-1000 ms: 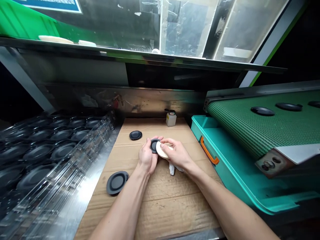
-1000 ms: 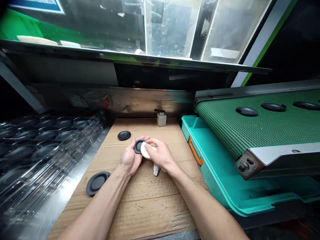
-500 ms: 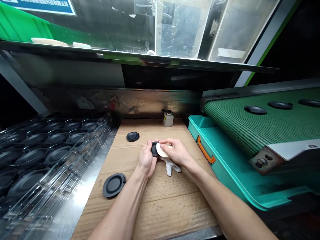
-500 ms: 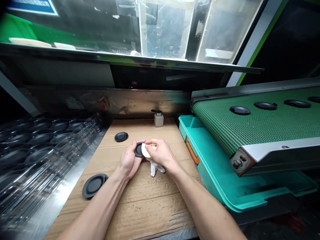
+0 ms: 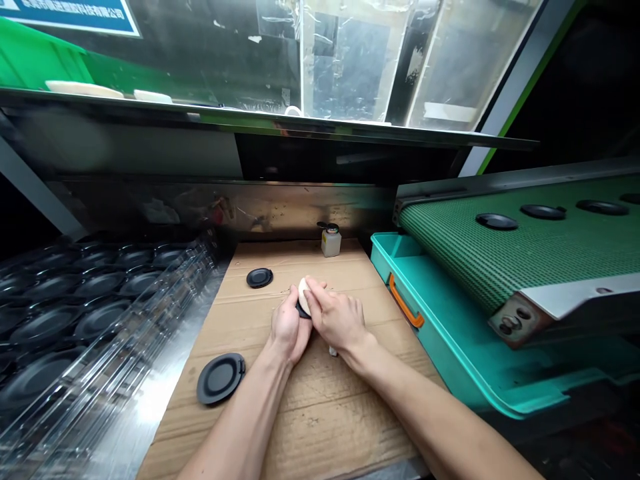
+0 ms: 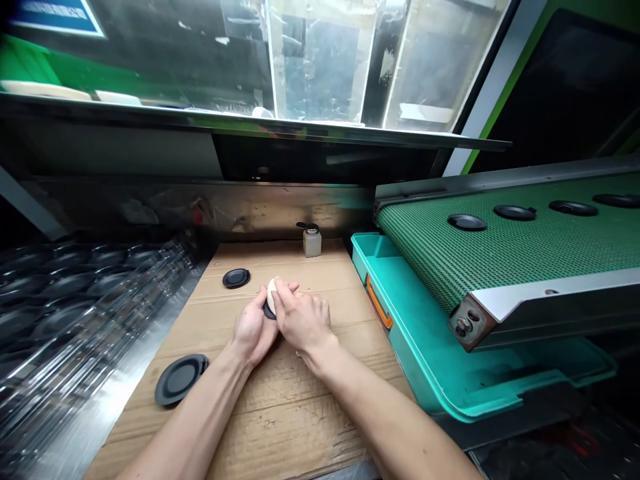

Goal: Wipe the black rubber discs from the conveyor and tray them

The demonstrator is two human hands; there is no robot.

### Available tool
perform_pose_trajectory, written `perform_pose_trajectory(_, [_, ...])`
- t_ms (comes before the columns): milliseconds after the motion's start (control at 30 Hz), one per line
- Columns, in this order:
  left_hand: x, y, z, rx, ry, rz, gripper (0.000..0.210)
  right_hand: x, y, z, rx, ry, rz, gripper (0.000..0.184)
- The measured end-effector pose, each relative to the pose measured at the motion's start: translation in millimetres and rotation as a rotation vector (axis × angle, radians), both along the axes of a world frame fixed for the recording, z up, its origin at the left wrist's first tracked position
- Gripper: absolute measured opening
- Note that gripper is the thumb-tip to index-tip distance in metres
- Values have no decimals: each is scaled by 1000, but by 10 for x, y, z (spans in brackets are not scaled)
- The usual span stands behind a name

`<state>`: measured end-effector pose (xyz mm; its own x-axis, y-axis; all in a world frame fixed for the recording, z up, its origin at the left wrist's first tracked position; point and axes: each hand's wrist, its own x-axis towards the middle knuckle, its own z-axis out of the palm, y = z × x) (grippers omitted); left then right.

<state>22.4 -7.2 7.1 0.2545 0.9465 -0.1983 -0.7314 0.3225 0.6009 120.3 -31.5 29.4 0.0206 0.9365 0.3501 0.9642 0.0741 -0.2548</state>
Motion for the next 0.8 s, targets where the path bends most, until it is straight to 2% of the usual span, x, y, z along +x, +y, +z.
perform_pose_trajectory(100, [-22,13,-2,-17,11,59,34,-52,42,-5,-11,-74,-74,46])
perform_pose_trajectory(233, [-57,31,6,-54,55,51,36,-63,54,-32,-20,-64,50,46])
perform_pose_trajectory(367, [-49,32,2,-38,32,35,35,-47,41,-28,-42,-43,-88,44])
perform_pose_trajectory(533, [-57,32,-6,-29,13,-7,37,-64,34,-28,-22,-29,26,45])
perform_pose_trajectory(667, [-113,62,4,-24,-28,-29,37,94,160,-37,9,60,-136,43])
perform_pose_trajectory(800, [-238,117,18,-81,-138,-13,38,347,222,-112,55,162,-223,44])
